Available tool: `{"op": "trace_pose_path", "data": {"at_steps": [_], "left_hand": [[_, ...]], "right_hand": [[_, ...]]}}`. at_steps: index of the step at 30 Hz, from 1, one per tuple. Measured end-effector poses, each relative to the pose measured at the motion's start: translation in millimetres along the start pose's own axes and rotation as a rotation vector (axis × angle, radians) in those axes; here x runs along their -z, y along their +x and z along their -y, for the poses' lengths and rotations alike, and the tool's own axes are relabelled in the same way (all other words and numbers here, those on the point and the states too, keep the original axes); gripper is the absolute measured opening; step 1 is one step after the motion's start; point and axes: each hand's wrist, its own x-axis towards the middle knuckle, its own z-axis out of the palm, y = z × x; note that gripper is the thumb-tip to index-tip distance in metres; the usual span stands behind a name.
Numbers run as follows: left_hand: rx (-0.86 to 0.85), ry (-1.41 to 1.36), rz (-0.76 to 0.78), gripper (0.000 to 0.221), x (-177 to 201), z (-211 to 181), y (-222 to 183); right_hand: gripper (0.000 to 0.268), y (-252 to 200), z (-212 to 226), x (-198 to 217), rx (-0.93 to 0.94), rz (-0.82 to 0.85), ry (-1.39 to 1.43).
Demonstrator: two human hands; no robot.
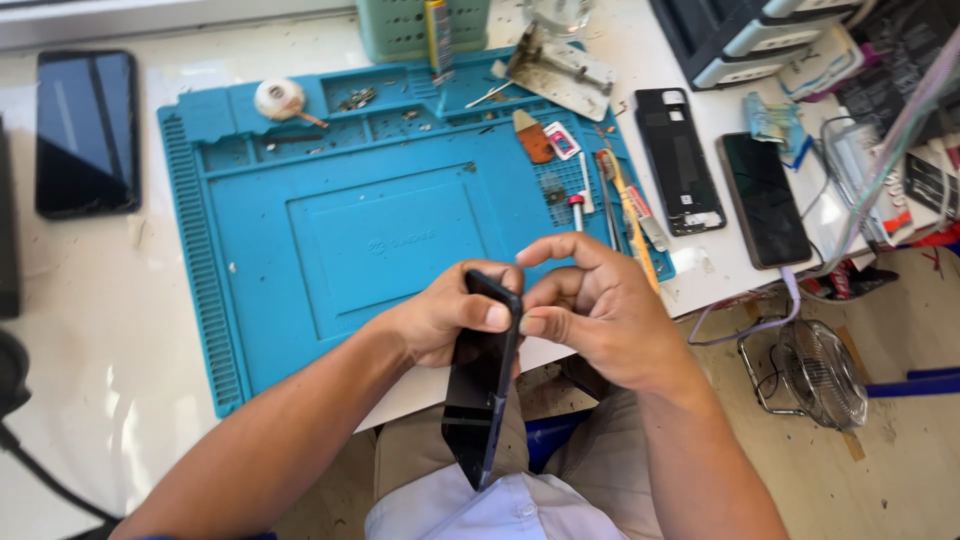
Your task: Cleaning and inspecting a smartphone on a repair bench
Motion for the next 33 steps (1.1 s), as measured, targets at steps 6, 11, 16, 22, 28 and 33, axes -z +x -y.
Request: {"op": "trace_pose_path", "data": {"at_steps": [6,11,16,22,28,33], "left_hand": [[0.049,-0.044,0.006,0.027,2,0,-1],[0.055,-0.024,0.030,0.031,-5,-6,-1],[0.059,-0.049,0.000,0.032,2,-4,5],[-0.208,-0.086,-0.345,0.025,-4,-12,13],[-0.322,-0.258,-0.626,0.021,23,-19,21],[-0.363,-0.073,-0.465,0.012,30,-12,19]], "right_hand": [[0.069,1,-4,7,-0.091,0.001,-0.052],[0.085,11,-37,12,-0.050,-0.054,-0.050],[0.074,27,-75,4,0.060,-0.230,-0.014],[0.048,14,-60,-30,0.036,-0.409,0.115],[0.095,-32,-80,-13,0.112,-0.035,0.345],[0.008,-36,-78,-6,0.091,-0.337,0.246]]}}
